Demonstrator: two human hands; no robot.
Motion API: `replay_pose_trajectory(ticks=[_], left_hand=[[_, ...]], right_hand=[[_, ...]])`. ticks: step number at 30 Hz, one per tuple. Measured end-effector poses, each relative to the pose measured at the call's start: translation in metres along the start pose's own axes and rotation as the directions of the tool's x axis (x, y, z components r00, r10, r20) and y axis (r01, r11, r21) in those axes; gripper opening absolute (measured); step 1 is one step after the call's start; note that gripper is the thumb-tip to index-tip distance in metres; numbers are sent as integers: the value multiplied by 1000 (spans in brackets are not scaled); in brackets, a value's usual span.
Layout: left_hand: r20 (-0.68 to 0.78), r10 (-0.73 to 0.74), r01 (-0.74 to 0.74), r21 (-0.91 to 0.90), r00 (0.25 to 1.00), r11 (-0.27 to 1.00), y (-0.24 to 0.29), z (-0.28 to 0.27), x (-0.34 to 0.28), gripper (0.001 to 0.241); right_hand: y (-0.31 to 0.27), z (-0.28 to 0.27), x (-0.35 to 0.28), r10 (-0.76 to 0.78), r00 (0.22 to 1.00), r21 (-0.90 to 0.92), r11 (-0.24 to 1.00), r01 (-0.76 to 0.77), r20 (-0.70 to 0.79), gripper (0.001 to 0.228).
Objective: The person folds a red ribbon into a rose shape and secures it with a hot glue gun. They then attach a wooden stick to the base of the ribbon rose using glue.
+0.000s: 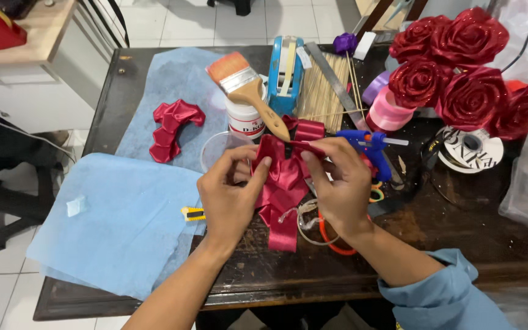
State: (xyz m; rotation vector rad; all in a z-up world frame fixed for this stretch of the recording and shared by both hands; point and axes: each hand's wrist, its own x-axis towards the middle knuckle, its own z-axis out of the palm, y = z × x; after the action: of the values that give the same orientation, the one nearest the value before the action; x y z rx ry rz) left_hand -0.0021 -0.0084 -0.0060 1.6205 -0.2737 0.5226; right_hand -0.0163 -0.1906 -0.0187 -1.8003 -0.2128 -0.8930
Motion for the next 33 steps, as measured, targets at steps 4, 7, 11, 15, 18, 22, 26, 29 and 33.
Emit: replay_pose_trajectory(ticks=[4,7,11,15,18,22,26,29,33], left_hand=[[5,-40,40,6,999,999,-10,1,-2,19],[4,-70,70,48,998,996,-8,-1,-4,20],[19,-43,42,53,999,998,-12,-5,-1,14],[30,-1,0,27,1000,1000,3,-5,4,13],[20,8,-9,77,1000,997,-12,-5,0,12],[20,-1,1,49,1000,999,-10,-3,1,14],[49,63,-68,103,997,992,-9,-5,3,14],[75,80,-88,118,994,989,-10,-6,3,16],[139,120,-139,134,983,981,-4,-6,4,23]], right_hand=[[-4,0,-11,84,996,75,994,-84,6,27],[-4,-4,-12,25,998,102,994,-31,58,16],[-6,-6,-7,-65,996,104,993,58,62,9],[-10,-2,-6,-52,996,94,994,46,69,11],[-12,-2,-7,-76,995,35,997,74,71,17],[-17,-4,-1,-150,985,-87,984,158,85,11],[-13,-8,0,-248,948,-201,937,287,197,9],[-5,-8,-3,-279,924,-292,890,351,262,8],[2,-6,-4,-329,898,-364,830,422,292,6]])
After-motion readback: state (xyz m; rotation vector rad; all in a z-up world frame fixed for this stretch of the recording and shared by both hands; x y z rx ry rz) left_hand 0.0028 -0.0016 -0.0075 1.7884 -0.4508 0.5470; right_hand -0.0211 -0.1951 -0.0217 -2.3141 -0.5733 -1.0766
